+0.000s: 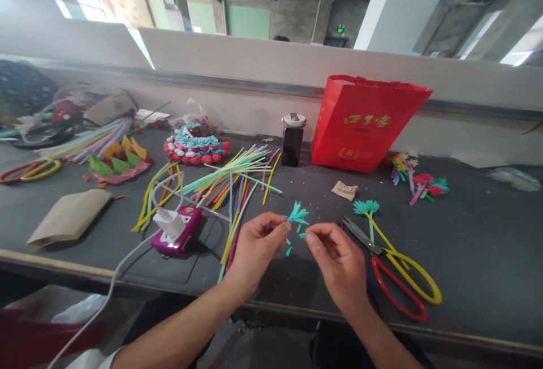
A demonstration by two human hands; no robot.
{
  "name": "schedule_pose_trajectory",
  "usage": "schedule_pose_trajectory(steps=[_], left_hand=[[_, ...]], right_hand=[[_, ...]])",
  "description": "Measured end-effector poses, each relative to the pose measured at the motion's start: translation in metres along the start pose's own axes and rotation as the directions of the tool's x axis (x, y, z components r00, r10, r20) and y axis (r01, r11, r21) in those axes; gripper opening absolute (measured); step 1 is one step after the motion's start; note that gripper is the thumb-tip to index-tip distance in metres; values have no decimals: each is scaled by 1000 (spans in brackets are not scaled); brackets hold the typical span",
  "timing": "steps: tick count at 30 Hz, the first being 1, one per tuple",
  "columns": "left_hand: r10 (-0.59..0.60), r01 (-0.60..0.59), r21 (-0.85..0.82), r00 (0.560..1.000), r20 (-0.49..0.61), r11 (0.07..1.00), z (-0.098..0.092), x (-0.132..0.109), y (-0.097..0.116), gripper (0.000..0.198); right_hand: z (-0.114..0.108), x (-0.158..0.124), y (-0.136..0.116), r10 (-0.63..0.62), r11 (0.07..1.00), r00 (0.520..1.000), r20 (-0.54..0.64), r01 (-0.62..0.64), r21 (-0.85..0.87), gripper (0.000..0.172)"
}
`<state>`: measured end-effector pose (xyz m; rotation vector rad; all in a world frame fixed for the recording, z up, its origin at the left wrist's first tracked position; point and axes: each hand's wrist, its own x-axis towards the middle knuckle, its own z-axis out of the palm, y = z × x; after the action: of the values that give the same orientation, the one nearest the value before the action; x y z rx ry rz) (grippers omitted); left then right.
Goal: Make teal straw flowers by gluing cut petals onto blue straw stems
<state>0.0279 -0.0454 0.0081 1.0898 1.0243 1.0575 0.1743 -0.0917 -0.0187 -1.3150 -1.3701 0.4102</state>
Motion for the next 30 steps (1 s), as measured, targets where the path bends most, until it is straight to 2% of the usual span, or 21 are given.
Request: schedule_pose_trajectory(steps=[4,7,10,13,15,19,22,25,28,30], left_hand=[[-54,58,-84,998,39,995,-3,3,-1,24],[-71,79,-140,996,60,987,-7,7,-1,22],[-74,86,-173,994,76,981,-10,9,-1,17],[-78,95,-196,993,93,976,-11,10,-2,14],[-85,104,-201,991,101,974,-10,10,-2,15],[-81,100,-215,992,95,971,-11,11,0,15],[-77,93,-227,994,79,969,-13,12,2,15],[-63,78,-241,996,68,967,-13,12,4,15],[-64,82,-264,995,74,961,-12,13,5,15],[-81,102,-275,993,86,956,-12,13,4,14]], right_hand=[[2,1,1,34,999,999,-3,-34,-11,13],[5,1,9,36,994,990,138,-21,-109,12],[11,0,22,7,970,948,318,70,-233,14],[14,-1,32,-89,925,918,385,220,-310,19],[11,0,35,-145,890,914,379,288,-353,17],[-11,2,39,-185,817,930,318,325,-476,11],[-34,-2,48,-193,677,943,270,327,-659,20],[-50,-11,59,-110,521,960,258,277,-808,43],[-56,-18,64,61,414,964,260,212,-885,51],[-58,-21,65,120,399,960,252,186,-898,50]])
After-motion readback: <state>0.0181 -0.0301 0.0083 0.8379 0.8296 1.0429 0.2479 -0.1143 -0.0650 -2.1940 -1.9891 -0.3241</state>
